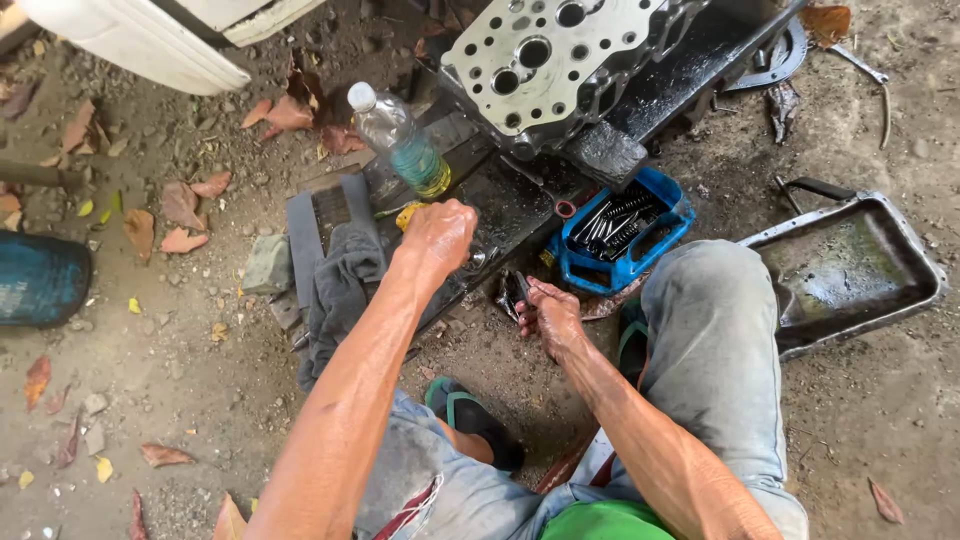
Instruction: The person sits on the ground and uses a small metal tool to scrape and clean the surface of a disassembled engine block. They repeatedly wipe the tool on a rag and continue working on the metal surface.
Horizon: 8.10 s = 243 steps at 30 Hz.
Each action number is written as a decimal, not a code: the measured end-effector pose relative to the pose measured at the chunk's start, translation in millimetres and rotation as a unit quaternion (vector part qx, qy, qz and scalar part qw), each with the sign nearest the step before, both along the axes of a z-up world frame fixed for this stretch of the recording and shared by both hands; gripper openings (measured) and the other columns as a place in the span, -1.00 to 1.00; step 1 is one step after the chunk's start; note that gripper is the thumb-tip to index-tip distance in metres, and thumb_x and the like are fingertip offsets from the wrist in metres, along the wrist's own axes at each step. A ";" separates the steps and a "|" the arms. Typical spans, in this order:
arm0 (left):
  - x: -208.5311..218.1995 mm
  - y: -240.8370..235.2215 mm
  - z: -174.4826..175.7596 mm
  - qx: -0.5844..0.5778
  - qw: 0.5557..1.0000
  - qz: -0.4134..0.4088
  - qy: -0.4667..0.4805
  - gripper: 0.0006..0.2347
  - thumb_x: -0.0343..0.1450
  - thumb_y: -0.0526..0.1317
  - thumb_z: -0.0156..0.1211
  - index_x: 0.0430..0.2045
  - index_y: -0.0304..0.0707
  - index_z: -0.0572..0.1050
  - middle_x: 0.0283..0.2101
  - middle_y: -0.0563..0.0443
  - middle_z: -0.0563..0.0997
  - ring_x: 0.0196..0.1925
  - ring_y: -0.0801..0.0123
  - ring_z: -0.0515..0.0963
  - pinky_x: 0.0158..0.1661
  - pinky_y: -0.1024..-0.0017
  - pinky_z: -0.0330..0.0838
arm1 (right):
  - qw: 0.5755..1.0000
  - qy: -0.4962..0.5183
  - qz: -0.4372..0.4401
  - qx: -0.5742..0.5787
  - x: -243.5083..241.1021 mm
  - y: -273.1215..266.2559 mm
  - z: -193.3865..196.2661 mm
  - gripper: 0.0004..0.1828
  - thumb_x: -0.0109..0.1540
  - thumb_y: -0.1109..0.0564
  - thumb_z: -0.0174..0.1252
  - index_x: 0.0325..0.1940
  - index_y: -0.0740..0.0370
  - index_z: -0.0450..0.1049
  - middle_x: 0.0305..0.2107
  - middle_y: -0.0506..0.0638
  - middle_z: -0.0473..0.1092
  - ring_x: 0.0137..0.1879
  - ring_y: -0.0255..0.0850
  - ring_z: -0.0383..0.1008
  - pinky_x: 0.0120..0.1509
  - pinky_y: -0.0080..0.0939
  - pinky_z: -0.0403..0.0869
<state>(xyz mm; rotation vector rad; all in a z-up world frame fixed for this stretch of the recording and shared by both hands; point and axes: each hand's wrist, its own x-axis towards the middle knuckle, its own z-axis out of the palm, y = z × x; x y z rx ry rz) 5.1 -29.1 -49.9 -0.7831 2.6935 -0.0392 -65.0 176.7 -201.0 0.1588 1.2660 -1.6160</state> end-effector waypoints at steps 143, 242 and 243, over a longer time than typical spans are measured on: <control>-8.6 58.5 80.7 0.144 0.967 0.184 0.103 -0.85 0.26 -0.44 0.32 -0.33 -0.46 0.67 -0.20 -0.37 0.71 -0.03 -0.30 0.68 -0.04 -0.10 0.60 | 0.801 0.560 0.211 0.011 6.5 -51.1 108.2 -0.78 0.22 0.14 0.07 -0.35 0.29 0.59 -0.48 0.27 0.51 -0.26 0.30 0.51 -0.21 0.23 0.39; -19.6 43.3 81.7 0.187 0.937 0.260 0.141 -0.80 0.32 -0.55 0.12 -0.37 -0.40 0.69 -0.25 -0.28 0.72 -0.05 -0.20 0.71 -0.05 -0.11 0.60 | 0.773 0.565 0.282 0.059 4.0 -39.7 143.8 -0.72 0.23 0.19 0.02 -0.27 0.33 0.65 -0.39 0.25 0.57 -0.09 0.29 0.58 -0.08 0.08 0.51; -22.0 42.4 75.2 0.181 0.936 0.262 0.150 -0.81 0.30 -0.55 0.16 -0.38 -0.39 0.69 -0.27 -0.31 0.72 -0.06 -0.22 0.71 -0.05 -0.14 0.60 | 0.754 0.592 0.282 0.048 0.7 -43.0 129.0 -0.70 0.22 0.23 0.00 -0.25 0.39 0.64 -0.41 0.34 0.54 -0.11 0.40 0.54 -0.11 0.02 0.51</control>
